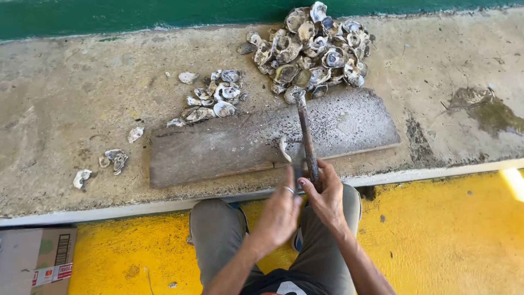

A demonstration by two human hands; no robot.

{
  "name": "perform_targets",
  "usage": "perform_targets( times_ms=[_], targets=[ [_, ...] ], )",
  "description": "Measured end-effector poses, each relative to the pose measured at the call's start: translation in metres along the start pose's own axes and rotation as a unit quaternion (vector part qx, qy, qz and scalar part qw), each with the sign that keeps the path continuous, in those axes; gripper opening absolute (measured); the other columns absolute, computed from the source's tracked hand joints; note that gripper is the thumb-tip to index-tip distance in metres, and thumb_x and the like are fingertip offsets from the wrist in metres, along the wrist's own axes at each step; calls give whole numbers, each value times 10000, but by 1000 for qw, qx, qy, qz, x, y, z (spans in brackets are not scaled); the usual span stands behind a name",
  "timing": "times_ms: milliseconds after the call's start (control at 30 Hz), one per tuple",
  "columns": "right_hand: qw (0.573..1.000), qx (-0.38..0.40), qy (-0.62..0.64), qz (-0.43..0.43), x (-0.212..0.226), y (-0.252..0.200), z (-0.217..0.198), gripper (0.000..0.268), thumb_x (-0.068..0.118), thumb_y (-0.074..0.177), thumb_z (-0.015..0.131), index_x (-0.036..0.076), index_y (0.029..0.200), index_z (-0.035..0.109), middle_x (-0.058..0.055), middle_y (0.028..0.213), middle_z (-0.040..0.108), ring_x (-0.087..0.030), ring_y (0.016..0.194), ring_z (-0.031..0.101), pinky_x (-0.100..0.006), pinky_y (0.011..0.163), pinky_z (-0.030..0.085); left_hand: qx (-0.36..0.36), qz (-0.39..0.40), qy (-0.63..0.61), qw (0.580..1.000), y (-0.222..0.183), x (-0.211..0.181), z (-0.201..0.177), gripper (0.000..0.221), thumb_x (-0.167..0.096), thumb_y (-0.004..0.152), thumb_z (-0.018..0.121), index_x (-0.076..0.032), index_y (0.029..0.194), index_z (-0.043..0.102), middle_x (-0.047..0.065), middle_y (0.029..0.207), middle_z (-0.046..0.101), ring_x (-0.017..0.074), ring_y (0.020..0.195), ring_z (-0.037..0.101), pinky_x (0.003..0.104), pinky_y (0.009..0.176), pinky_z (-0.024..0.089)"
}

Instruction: Cleaning and crushing oyster shells using a metal rod.

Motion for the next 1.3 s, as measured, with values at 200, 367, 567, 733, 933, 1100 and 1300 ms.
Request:
perform_targets(
  times_ms=[200, 367, 567, 733, 933, 1100, 1300],
  targets=[
    [994, -43, -60, 82, -11, 6, -7, 631, 104, 841, 798, -16, 1344, 438, -172, 942, 761, -166, 799, 745, -268, 651, 614, 19, 107, -40, 993, -9, 31, 40, 747, -153, 1052, 508, 79, 1589, 44, 392, 1366, 510, 477, 1025, 659, 496, 899, 562],
    [991, -57, -105, 59, -13, -1, -6, 653, 121, 823, 822, -19, 1334, 440, -165, 935, 756, -163, 794, 745, -264, 644, 610, -137, -9, -15, 990, 34, 63, -26, 450, -306, 1061, 554, -53, 1432, 518, 135, 984, 718, 208, 758, 714, 338, 604, 627],
    [988, -47, -149, 8, -10, -6, 10, 665, 119, 803, 856, -10, 1318, 454, -176, 930, 759, -152, 789, 734, -265, 628, 593, -139, -66, -147, 977, 64, 64, -35, 572, -239, 957, 635, 0, 1441, 447, 94, 827, 701, 141, 544, 671, 280, 419, 582],
    [988, -37, -148, -11, 6, -9, 19, 655, 113, 801, 852, -4, 1306, 452, -169, 943, 753, -131, 783, 741, -259, 593, 587, -171, -34, -136, 975, 60, 68, -31, 444, -125, 955, 652, -3, 1375, 576, 88, 820, 732, 131, 598, 708, 277, 470, 595],
    [995, -36, -90, 34, 7, -16, 23, 646, 78, 813, 831, 2, 1317, 435, -157, 977, 758, -127, 767, 712, -251, 602, 586, -263, 35, -1, 964, 54, 57, -38, 393, -37, 909, 688, -13, 1297, 632, 96, 759, 731, 170, 612, 725, 314, 543, 603],
    [999, -32, -14, 18, 14, -18, 20, 597, 30, 842, 788, 8, 1322, 433, -125, 981, 734, -109, 809, 722, -233, 648, 619, -262, 95, 115, 954, 59, 50, -37, 354, -35, 932, 667, -40, 1283, 619, 124, 804, 746, 180, 639, 735, 321, 524, 617],
    [997, -74, -14, 36, 16, -17, 10, 622, 29, 838, 790, 8, 1340, 422, -115, 933, 741, -109, 797, 719, -226, 657, 598, -242, 88, 143, 956, 76, 41, -28, 360, -67, 963, 667, -38, 1312, 581, 131, 806, 753, 162, 570, 705, 304, 467, 595]
  ],
)
Point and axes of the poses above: each hand's wrist, its own y-axis towards the middle knuckle, its own z-axis out of the palm, x = y × z, the point moved 8 cm from there along y, towards the middle knuckle
